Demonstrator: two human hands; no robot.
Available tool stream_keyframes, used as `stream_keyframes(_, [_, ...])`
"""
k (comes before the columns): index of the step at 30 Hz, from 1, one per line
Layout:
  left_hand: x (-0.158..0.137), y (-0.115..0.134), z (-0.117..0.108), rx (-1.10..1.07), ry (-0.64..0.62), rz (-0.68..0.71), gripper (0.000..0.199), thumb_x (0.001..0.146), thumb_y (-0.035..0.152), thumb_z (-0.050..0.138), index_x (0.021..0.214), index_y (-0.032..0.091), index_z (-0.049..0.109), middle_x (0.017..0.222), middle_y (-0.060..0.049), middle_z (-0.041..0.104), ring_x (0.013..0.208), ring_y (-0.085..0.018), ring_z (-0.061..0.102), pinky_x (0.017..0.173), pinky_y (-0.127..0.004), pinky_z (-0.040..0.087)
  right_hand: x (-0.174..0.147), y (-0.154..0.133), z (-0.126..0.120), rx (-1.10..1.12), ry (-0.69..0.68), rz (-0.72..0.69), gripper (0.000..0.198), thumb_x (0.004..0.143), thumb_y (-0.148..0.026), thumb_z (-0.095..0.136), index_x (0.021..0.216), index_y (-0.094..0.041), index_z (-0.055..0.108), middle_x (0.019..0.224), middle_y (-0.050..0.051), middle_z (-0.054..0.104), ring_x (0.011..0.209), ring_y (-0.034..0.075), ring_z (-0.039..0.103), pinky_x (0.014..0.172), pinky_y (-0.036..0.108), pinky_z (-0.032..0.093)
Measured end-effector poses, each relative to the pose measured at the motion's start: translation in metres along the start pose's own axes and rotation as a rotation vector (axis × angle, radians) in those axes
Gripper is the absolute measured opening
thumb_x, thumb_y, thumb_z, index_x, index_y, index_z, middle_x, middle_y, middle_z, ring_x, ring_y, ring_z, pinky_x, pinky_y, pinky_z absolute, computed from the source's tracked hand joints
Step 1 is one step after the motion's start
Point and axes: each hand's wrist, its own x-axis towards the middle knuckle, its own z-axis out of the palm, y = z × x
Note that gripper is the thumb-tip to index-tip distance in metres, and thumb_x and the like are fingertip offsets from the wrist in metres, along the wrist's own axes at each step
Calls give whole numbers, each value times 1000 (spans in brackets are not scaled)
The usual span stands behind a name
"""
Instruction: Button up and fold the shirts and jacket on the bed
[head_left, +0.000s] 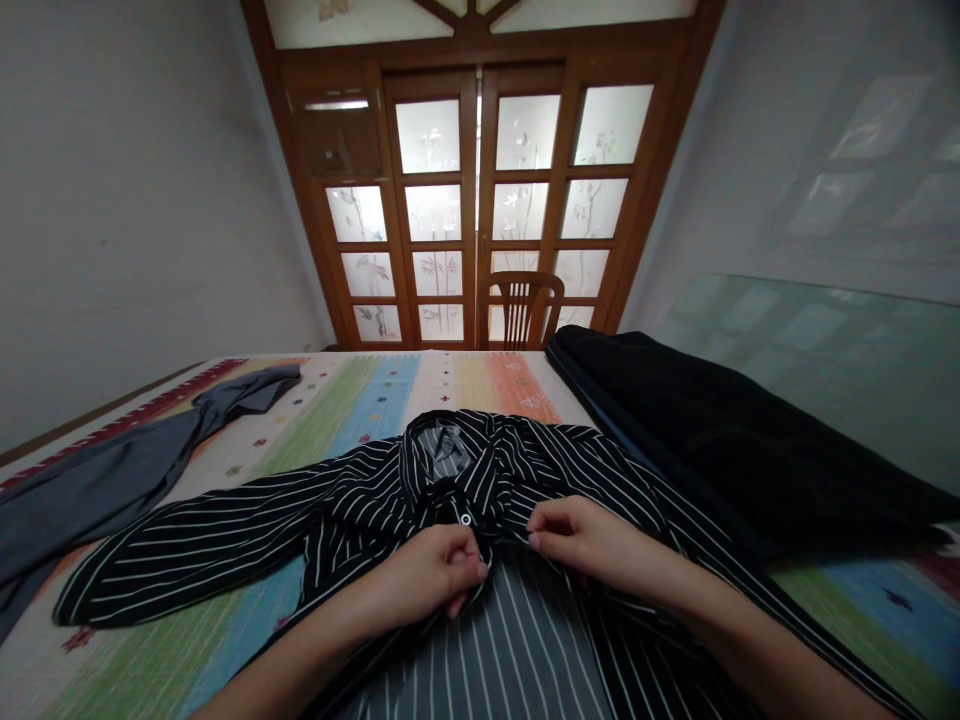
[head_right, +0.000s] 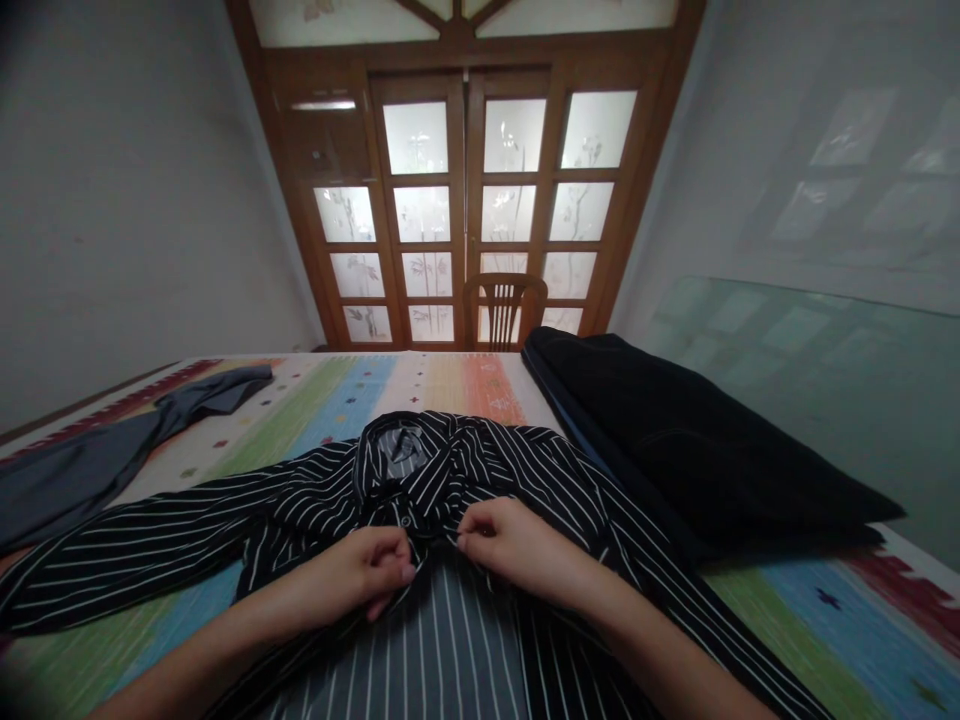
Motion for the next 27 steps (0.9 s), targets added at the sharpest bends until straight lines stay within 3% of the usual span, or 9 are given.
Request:
stream_keyframes(4, [-1,-6,17,-277,16,-1,21,69,37,45,64,17,40,38,9,41,33,-3,24,37,-17,15,-7,8,25,273,122,-8,13,70,-27,46,66,-16,47,47,-8,39,35,4,36,34,15,33])
stream_keyframes(7, [-1,-16,35,-462,-19,-50,29,64,45,47,66,18,38,37,10,43,28,-2,19,34,-18,9,-13,23,48,413,153,-14,19,71,-34,46,67,-15,48,43,-8,41,33,4,39,34,15,32])
stream_keyframes(9, [0,-22,46,-514,24,-62,33,61,49,48,66,18,38,38,9,44,27,-2,20,33,-19,8,-15,33,60,482,160,-7,24,70,-39,47,68,-15,48,41,-8,43,32,5,40,34,15,31])
stream_keyframes(15, [0,-25,64,-480,201,22,40,60,56,47,64,17,39,37,10,41,29,-2,22,32,-18,11,-16,47,77,571,219,-15,31,66,-46,50,68,-15,48,42,-7,43,32,5,40,35,16,30])
stream_keyframes(27, [2,-43,71,-446,209,65,35,66,51,48,66,17,40,40,9,42,30,-3,24,31,-17,13,-21,44,80,480,259,-43,27,70,-42,48,67,-15,47,47,-6,43,35,4,39,35,16,31])
